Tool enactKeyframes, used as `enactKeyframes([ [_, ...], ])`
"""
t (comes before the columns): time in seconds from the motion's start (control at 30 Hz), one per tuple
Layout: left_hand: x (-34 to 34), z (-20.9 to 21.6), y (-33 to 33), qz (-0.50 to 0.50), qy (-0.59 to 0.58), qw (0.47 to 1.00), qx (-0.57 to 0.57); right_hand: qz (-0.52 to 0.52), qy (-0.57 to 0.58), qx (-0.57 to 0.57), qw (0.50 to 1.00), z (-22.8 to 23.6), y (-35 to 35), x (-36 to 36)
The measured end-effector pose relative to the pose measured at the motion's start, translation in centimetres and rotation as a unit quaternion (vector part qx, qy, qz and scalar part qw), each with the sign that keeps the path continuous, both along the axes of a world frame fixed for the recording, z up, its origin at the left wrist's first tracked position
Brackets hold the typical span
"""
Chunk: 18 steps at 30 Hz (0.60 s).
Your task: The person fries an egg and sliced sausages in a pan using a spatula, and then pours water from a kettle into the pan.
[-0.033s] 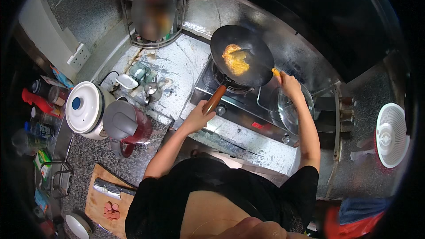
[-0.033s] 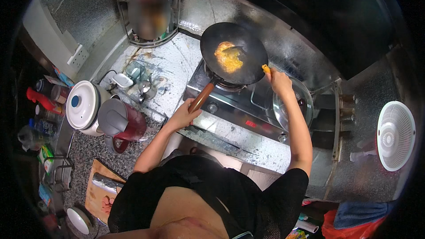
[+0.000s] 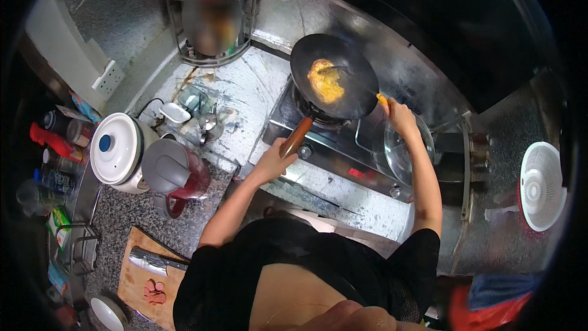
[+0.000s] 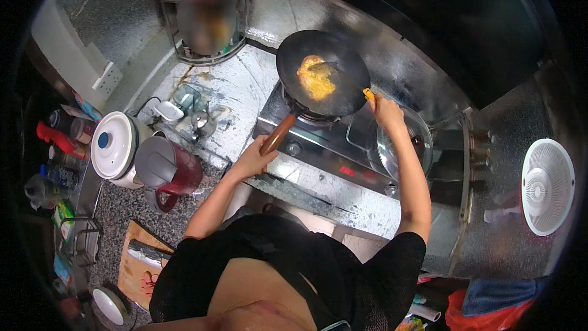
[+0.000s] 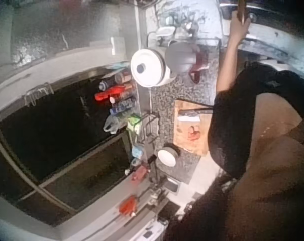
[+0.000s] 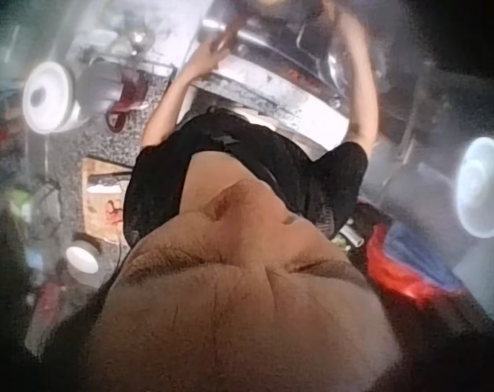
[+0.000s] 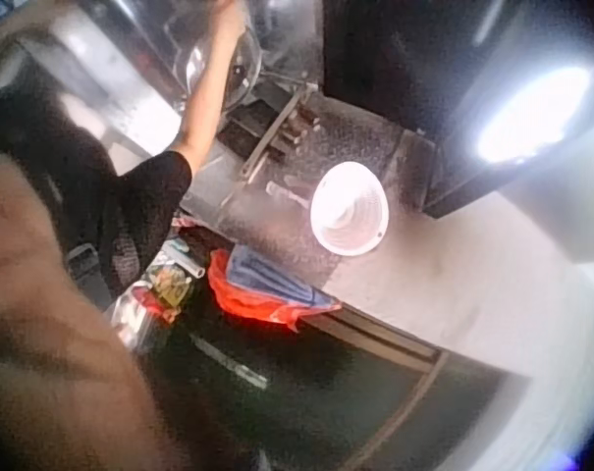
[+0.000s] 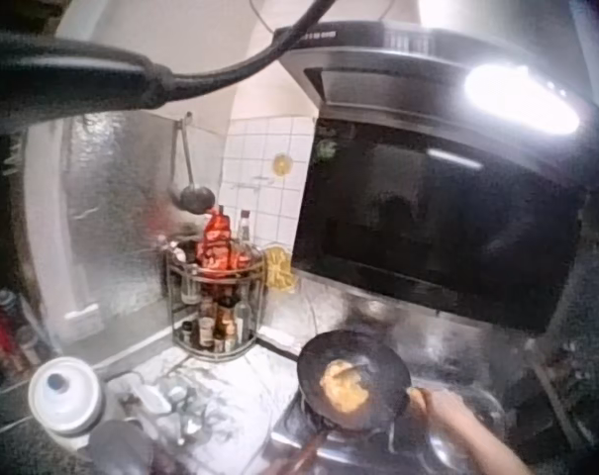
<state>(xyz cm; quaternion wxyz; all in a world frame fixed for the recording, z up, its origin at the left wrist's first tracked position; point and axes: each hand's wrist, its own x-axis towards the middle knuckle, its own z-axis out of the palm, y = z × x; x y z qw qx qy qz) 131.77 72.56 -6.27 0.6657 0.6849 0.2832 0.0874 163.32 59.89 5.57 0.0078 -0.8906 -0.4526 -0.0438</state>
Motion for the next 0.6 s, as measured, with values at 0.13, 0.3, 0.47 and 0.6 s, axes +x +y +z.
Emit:
enactKeyframes([
  [0.13, 0.0, -0.3, 0.1, 0.011, -0.005, 1.000, -0.008, -0.011, 0.029, -0.051, 0.998, -0.1, -1.8, -1.6],
  [0.3, 0.2, -0.4, 0.1, 0.004, -0.013, 1.000, -0.005, -0.012, 0.049, -0.023, 0.998, 2.6, -2.9, -0.9],
  [0.47, 0.0, -0.3, 0.1, 0.008, 0.002, 1.000, -0.002, 0.009, 0.064, -0.019, 0.998, 4.1, -3.7, -3.8],
  [0.6, 0.1, 0.0, 0.1, 0.005, 0.003, 1.000, -0.001, 0.029, 0.025, -0.033, 0.999, 2.5, -2.0, -3.3],
])
